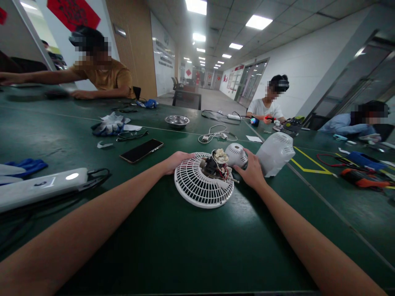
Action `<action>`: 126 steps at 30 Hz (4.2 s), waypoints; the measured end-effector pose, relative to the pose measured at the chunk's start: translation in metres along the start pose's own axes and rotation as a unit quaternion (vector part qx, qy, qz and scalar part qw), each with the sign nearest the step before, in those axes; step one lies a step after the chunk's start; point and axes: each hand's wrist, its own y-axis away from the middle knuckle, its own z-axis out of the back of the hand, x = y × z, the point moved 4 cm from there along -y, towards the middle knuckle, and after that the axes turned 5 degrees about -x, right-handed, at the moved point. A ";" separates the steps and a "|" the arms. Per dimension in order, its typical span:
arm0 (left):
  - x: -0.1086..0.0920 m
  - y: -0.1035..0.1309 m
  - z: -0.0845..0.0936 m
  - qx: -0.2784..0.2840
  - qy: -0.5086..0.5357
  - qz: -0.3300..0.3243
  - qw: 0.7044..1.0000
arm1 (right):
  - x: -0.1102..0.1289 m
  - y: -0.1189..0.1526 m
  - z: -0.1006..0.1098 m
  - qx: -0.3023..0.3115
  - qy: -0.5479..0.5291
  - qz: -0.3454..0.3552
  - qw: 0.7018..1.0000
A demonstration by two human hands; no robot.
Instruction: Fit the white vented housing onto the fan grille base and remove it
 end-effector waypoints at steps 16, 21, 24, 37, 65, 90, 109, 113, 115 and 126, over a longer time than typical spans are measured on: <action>-0.005 0.003 -0.002 -0.045 -0.044 -0.078 0.995 | 0.019 0.013 -0.009 0.118 -0.543 -0.389 0.734; -0.012 0.010 -0.004 -0.030 -0.114 -0.167 0.979 | 0.043 0.016 -0.008 0.115 -0.506 -0.227 0.824; -0.020 0.016 -0.006 -0.013 -0.196 -0.230 0.953 | 0.050 0.017 -0.004 0.072 -0.444 -0.116 0.886; -0.033 0.029 -0.036 -0.025 -0.373 -0.309 0.874 | 0.088 0.024 0.026 0.060 -0.295 0.075 0.951; -0.050 0.059 -0.065 0.075 -0.480 -0.367 0.793 | 0.079 0.022 0.028 0.128 -0.211 0.137 0.959; -0.045 0.052 -0.066 0.064 -0.527 -0.344 0.774 | 0.081 0.020 0.021 0.143 -0.251 0.042 0.956; -0.037 0.057 -0.072 0.066 -0.493 -0.411 0.764 | 0.084 0.026 0.025 0.162 -0.252 0.060 0.952; -0.032 0.061 -0.076 0.107 -0.453 -0.436 0.770 | 0.086 0.032 0.023 0.210 -0.346 0.013 0.914; -0.029 0.061 -0.079 0.110 -0.459 -0.437 0.766 | 0.086 0.034 0.022 0.221 -0.371 0.008 0.902; -0.027 0.070 -0.096 0.058 -0.469 -0.477 0.741 | 0.085 0.032 0.022 0.220 -0.372 0.028 0.901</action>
